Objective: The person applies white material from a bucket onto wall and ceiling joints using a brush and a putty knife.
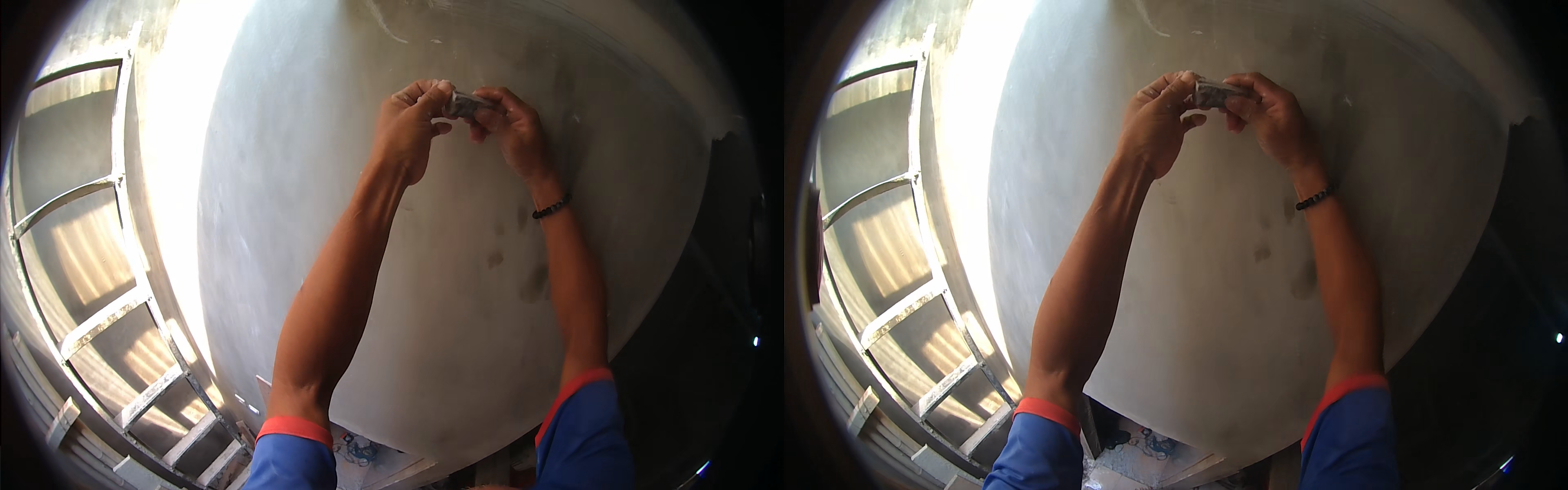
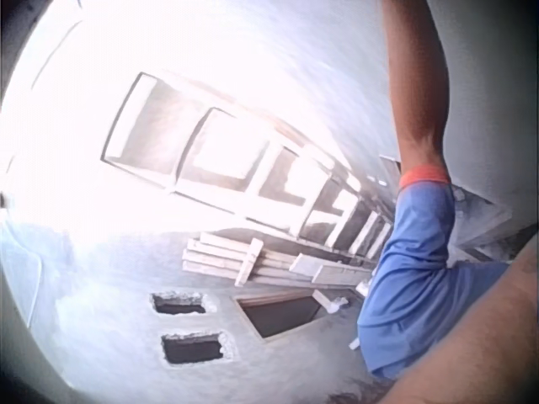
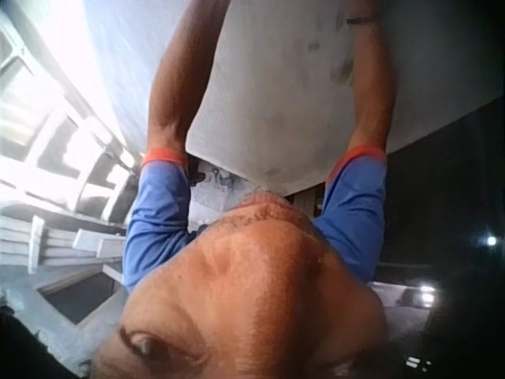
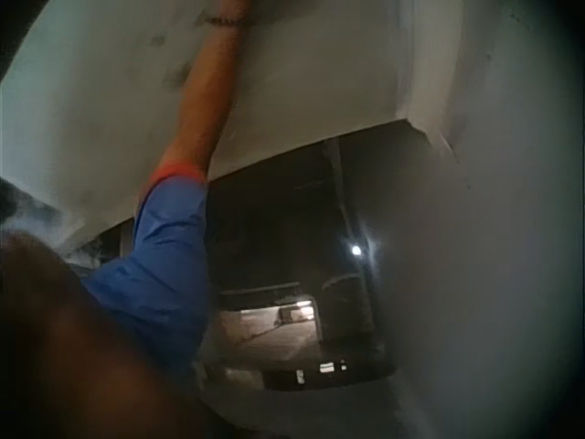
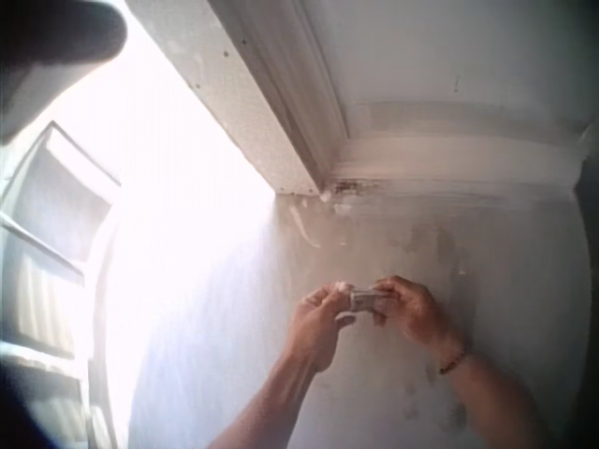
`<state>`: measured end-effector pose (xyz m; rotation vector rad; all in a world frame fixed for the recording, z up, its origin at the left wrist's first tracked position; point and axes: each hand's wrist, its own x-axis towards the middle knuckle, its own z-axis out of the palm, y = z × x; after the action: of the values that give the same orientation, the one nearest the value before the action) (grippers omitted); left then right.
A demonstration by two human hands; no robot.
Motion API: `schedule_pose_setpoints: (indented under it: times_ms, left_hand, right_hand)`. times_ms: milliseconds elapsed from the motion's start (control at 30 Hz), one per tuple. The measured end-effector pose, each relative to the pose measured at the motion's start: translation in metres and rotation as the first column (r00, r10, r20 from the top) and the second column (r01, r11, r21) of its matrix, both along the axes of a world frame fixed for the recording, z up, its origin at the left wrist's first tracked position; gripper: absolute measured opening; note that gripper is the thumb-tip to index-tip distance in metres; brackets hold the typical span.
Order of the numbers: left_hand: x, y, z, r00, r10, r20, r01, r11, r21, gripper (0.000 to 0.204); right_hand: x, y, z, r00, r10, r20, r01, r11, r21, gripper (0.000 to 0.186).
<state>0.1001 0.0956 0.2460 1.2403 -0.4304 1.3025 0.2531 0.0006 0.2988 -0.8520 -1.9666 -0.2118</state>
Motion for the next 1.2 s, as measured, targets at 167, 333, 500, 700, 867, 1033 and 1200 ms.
schedule_pose_setpoints:
  times_ms: [167,333,500,700,867,1033,1200]
  left_hand:
    - [0.002,0.011,0.013,0.998,0.019,0.063,-0.02,1.0,0.011,0.023]
    - [0.022,0.013,0.021,0.938,0.279,0.207,-0.295,0.954,0.05,0.032]
    - [0.048,0.036,0.004,0.644,0.639,0.42,-0.711,0.703,0.019,0.028]
    - [0.057,0.043,-0.001,0.417,0.738,0.531,-0.877,0.48,0.021,0.028]
    - [0.061,0.045,-0.003,0.373,0.742,0.557,-0.904,0.425,0.038,0.028]
    - [0.058,0.045,0.0,0.349,0.729,0.589,-0.905,0.426,0.01,0.026]
    - [0.06,0.045,-0.005,0.335,0.756,0.562,-0.927,0.372,0.052,0.026]
  right_hand:
    - [-0.001,0.0,-0.001,0.996,0.067,-0.052,-0.068,0.998,-0.009,0.022]
    - [0.002,-0.002,-0.003,0.974,0.109,-0.199,-0.103,0.994,0.04,0.025]
    - [-0.002,0.003,-0.001,0.92,0.231,-0.317,-0.221,0.973,0.065,0.036]
    - [0.01,0.001,0.01,0.835,0.373,-0.404,-0.379,0.923,0.069,0.038]
    - [0.002,0.0,0.018,0.829,0.302,-0.47,-0.305,0.95,0.073,0.036]
    - [0.009,-0.013,0.028,0.857,0.258,-0.446,-0.294,0.956,-0.011,0.034]
    - [0.004,-0.03,0.027,0.83,0.203,-0.52,-0.221,0.975,0.028,0.04]
